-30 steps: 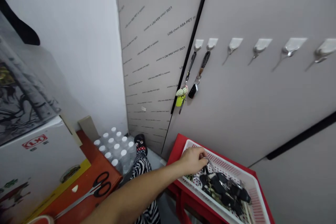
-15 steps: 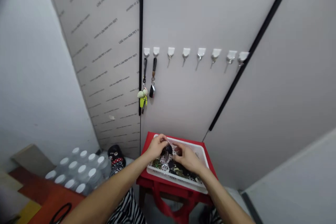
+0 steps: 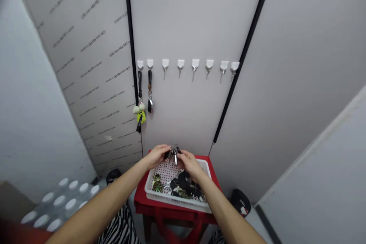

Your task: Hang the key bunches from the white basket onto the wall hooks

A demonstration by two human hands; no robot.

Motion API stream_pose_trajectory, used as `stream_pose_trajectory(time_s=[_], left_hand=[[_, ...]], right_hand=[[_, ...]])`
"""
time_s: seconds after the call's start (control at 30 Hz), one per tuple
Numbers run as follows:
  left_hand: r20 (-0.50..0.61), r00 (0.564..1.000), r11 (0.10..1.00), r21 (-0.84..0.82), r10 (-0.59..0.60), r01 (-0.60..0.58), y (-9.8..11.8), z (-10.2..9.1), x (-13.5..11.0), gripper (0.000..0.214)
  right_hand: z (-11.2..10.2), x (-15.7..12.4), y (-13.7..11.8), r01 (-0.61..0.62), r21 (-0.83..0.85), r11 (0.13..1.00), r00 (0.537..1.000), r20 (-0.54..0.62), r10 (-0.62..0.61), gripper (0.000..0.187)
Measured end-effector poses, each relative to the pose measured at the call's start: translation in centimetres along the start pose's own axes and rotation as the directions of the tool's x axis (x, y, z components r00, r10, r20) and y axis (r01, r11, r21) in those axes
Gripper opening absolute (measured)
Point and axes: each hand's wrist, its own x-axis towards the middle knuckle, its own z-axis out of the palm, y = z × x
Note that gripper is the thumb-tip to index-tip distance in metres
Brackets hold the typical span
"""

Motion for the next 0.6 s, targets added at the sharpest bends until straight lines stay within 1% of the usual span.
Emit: stream_pose_trajectory(time_s=[0.1,0.17,0.2,0.23,0.27,0.3,0.33,0.37,0.4,0.43,0.47,0.5,0.57,0.6], left_hand=[[0.103,0.994,0.999,0.028,-0.036,0.034,0.2,0.1,0.2,0.026],[0.110,0.993,0.993,0.119,-0.036,0.023,0.3,0.3,0.3,0.030],[0.087,0.996,0.983,0.185,-0.014,-0.003,0.4,0.4,0.4,0.034],[0.053,0.998,0.963,0.265,0.035,-0.048,0.4,0.6,0.5,0.039],[0.023,0.994,0.928,0.356,0.109,-0.110,0.5,0.7,0.5,0.045],[0.011,0.979,0.873,0.450,0.202,-0.185,0.6,0.9,0.5,0.050],[0.027,0.954,0.803,0.535,0.297,-0.265,0.8,1.2,0.4,0.053],[0.069,0.925,0.729,0.595,0.374,-0.339,0.9,1.4,0.4,0.055],[0.130,0.900,0.671,0.624,0.416,-0.400,1.0,1.7,0.4,0.055],[0.190,0.887,0.648,0.622,0.420,-0.440,1.2,1.9,0.4,0.055],[0.232,0.888,0.662,0.598,0.396,-0.451,1.4,2.2,0.5,0.055],[0.249,0.899,0.704,0.560,0.359,-0.436,1.5,2.5,0.6,0.055],[0.231,0.929,0.809,0.460,0.289,-0.366,1.9,3.1,1.0,0.051],[0.200,0.942,0.853,0.405,0.268,-0.329,2.2,3.3,1.2,0.046]], right_hand=[[-0.5,0.1,-0.7,-0.002,0.084,0.996,0.999,-0.048,0.006,0.014],[-0.8,0.3,-0.9,0.010,0.069,0.998,0.999,-0.032,-0.008,0.017],[-1.0,0.4,-0.9,0.015,0.037,0.999,1.000,-0.027,-0.014,0.018],[-1.1,0.6,-0.9,0.016,-0.013,1.000,0.999,-0.029,-0.016,0.019],[-1.3,0.8,-1.0,0.015,-0.079,0.997,0.999,-0.037,-0.018,0.019],[-1.5,0.9,-1.1,0.016,-0.154,0.988,0.999,-0.044,-0.023,0.018],[-1.6,1.1,-1.3,0.021,-0.230,0.973,0.999,-0.037,-0.031,0.017],[-1.8,1.3,-1.6,0.038,-0.303,0.952,0.999,-0.011,-0.044,0.016],[-2.0,1.5,-2.0,0.061,-0.375,0.925,0.998,0.025,-0.055,0.014],[-2.1,1.7,-2.6,0.082,-0.447,0.891,0.996,0.064,-0.060,0.013],[-2.3,1.8,-3.2,0.099,-0.516,0.851,0.994,0.094,-0.058,0.013],[-2.4,1.9,-3.9,0.108,-0.579,0.808,0.993,0.107,-0.055,0.014],[-2.5,2.0,-5.4,0.106,-0.658,0.745,0.994,0.088,-0.063,0.016],[-2.5,2.0,-6.1,0.104,-0.667,0.738,0.995,0.066,-0.080,0.017]])
